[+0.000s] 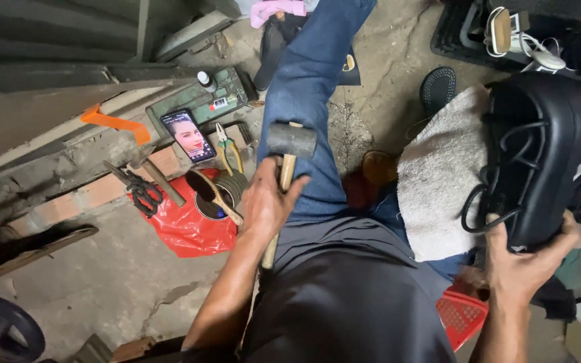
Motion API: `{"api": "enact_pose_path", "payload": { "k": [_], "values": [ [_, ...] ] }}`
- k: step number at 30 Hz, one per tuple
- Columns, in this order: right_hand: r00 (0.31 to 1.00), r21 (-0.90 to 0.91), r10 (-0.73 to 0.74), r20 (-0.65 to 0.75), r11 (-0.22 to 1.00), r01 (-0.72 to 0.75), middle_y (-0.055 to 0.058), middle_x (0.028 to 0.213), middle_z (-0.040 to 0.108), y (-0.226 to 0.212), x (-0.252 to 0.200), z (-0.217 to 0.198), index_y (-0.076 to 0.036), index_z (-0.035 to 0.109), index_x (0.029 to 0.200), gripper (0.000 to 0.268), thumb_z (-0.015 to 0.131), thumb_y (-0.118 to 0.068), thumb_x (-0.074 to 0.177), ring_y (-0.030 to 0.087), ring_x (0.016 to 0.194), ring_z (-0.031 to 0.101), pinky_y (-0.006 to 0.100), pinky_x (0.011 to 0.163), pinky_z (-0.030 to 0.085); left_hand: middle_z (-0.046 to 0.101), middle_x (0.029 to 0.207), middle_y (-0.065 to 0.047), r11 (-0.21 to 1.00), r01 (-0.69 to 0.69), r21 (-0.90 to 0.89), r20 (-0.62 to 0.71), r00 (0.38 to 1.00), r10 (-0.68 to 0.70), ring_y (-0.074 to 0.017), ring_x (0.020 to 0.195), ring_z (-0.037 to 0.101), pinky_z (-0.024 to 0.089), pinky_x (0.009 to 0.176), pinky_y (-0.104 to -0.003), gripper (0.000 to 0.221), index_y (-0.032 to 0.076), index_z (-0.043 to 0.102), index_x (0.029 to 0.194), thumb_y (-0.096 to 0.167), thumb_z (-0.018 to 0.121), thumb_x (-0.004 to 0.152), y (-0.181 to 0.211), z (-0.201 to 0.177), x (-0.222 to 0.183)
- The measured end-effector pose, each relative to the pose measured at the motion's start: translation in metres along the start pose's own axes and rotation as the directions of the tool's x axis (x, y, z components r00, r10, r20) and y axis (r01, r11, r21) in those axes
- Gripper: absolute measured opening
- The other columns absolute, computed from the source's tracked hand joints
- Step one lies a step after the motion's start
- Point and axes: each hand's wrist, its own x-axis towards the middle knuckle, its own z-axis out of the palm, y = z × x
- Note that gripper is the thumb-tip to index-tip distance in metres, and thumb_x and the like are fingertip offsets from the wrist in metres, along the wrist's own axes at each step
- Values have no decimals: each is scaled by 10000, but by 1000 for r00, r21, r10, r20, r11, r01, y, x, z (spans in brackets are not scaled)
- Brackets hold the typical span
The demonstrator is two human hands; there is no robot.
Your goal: The person is repairing a black sandal by hammering the sole and brushing it.
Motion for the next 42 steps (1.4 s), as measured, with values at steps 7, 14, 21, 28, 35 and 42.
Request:
{"api": "enact_pose_path", "payload": {
  "k": [7, 14, 21, 28, 35, 42],
  "values": [
    [998, 1, -37, -60, 999, 37, 335, 1313, 515, 15, 4, 4, 153, 457, 1411, 630, 797, -72, 930, 473, 1179, 519, 512, 1013, 403, 665, 956, -210, 1000, 19, -17, -37, 999, -20, -493, 838, 639, 480, 686, -606, 232, 111, 485, 1097, 324, 553, 1034, 3, -14, 3],
    [997, 53, 38, 66, 998, -42, 294, 1308, 544, 10, 12, 2, 71, 414, 1418, 697, 836, -130, 902, 414, 1108, 564, 478, 928, 438, 767, 995, -100, 922, -252, -294, 49, 959, 278, -310, 774, 766, 597, 666, -449, 381, 166, 534, 1309, 400, 566, 1009, 69, -2, -25],
    [995, -18, 92, 37, 996, -92, 213, 1275, 637, -1, 18, 5, 24, 536, 1385, 673, 843, -283, 872, 358, 1163, 622, 430, 986, 453, 675, 1280, -121, 731, -527, -434, 235, 717, 656, -362, 1216, 648, 499, 896, -468, 372, 110, 491, 1352, 341, 422, 1068, 146, 14, -40],
    [983, 122, 181, 21, 976, -182, 265, 1138, 711, -13, 27, -1, -104, 584, 1368, 752, 904, -128, 689, 540, 1009, 676, 628, 842, 558, 704, 842, -199, 640, -664, -387, -4, 695, 719, -442, 813, 707, 557, 618, -511, 175, 81, 684, 1080, 220, 599, 1017, 176, 46, -33],
    [981, 94, 164, 105, 980, -174, 169, 1192, 720, 6, 24, 2, -201, 530, 1428, 649, 789, -242, 835, 481, 1041, 689, 616, 885, 546, 679, 844, -193, 567, -755, -330, -38, 610, 791, -392, 737, 698, 579, 611, -488, 288, 60, 665, 1240, 212, 510, 1050, 191, 46, -47],
    [991, 167, 113, 75, 978, -124, 184, 1110, 738, 26, 16, 9, -171, 555, 1436, 616, 762, -334, 880, 504, 1010, 684, 630, 891, 556, 722, 878, -145, 524, -703, -481, -44, 616, 786, -421, 743, 704, 603, 625, -515, 321, 133, 657, 1337, 221, 527, 1057, 194, 50, -55]
  ]
}}
